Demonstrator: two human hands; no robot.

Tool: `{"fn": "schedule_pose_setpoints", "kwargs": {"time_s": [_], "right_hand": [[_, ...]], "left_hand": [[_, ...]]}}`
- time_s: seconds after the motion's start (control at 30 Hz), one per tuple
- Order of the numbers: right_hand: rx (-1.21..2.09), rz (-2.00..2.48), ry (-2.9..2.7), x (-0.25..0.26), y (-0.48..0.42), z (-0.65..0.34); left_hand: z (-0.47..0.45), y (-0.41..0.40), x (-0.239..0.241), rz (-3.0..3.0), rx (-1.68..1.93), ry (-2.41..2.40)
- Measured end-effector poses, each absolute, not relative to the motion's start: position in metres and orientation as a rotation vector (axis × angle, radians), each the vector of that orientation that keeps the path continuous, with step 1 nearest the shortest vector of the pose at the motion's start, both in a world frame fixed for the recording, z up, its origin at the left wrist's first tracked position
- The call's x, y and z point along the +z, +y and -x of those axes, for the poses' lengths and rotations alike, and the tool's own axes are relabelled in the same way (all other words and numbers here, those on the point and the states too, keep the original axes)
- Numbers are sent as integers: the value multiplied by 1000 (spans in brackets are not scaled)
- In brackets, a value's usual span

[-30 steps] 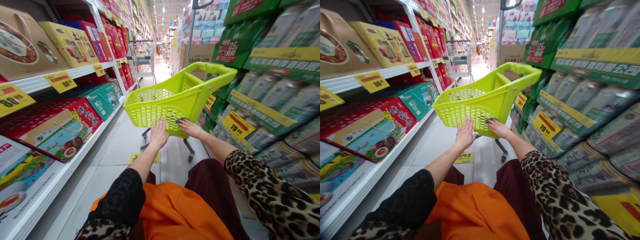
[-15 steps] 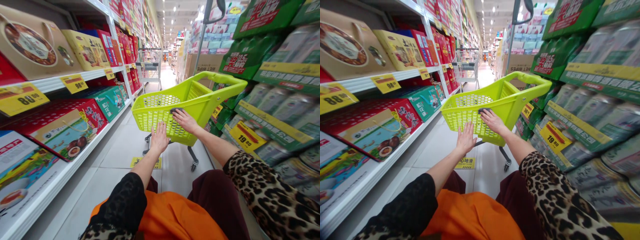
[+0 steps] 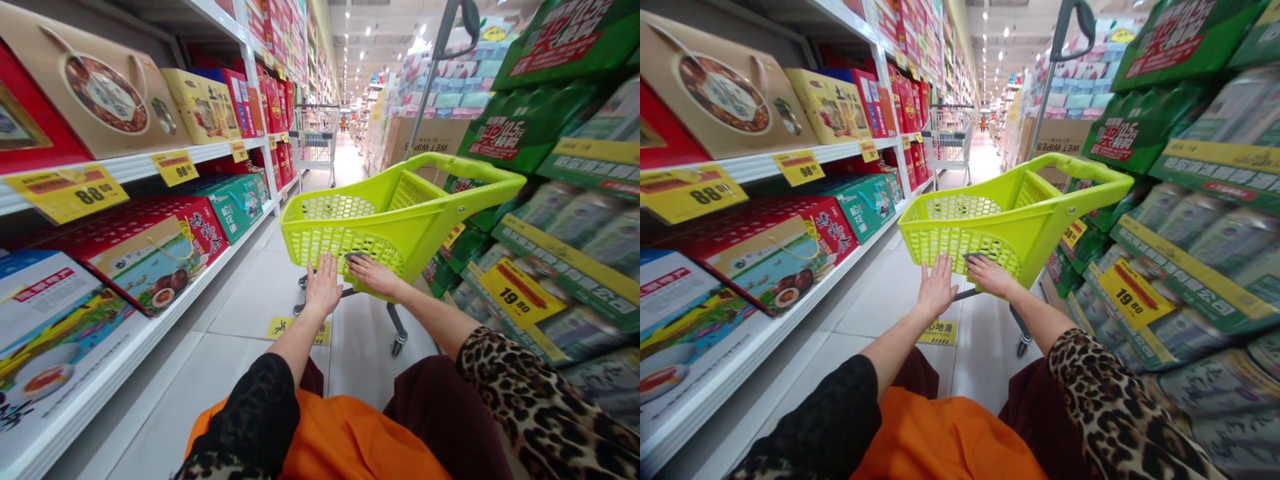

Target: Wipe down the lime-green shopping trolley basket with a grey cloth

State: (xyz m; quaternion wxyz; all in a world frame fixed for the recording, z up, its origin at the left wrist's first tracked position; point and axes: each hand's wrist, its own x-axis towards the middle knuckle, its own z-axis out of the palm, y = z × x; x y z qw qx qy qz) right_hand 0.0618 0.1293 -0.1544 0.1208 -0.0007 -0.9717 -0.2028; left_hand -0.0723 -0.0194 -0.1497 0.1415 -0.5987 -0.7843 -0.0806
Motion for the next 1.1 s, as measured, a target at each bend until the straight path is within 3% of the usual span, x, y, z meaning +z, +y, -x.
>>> {"fn": "schedule_pose_setpoints", "kwargs": {"time_s": [0.27, 0.73, 1.1], "right_hand": [[-645, 42, -2623, -92, 131, -22], [-642, -79, -2829, -166, 120, -29], [-604, -38, -2604, -96, 119, 31]], "left_hand": [[90, -22, -138, 1657, -257, -2333], [104, -31, -156, 1636, -191, -2351], [127, -32, -146, 1520, -198, -2430]]}}
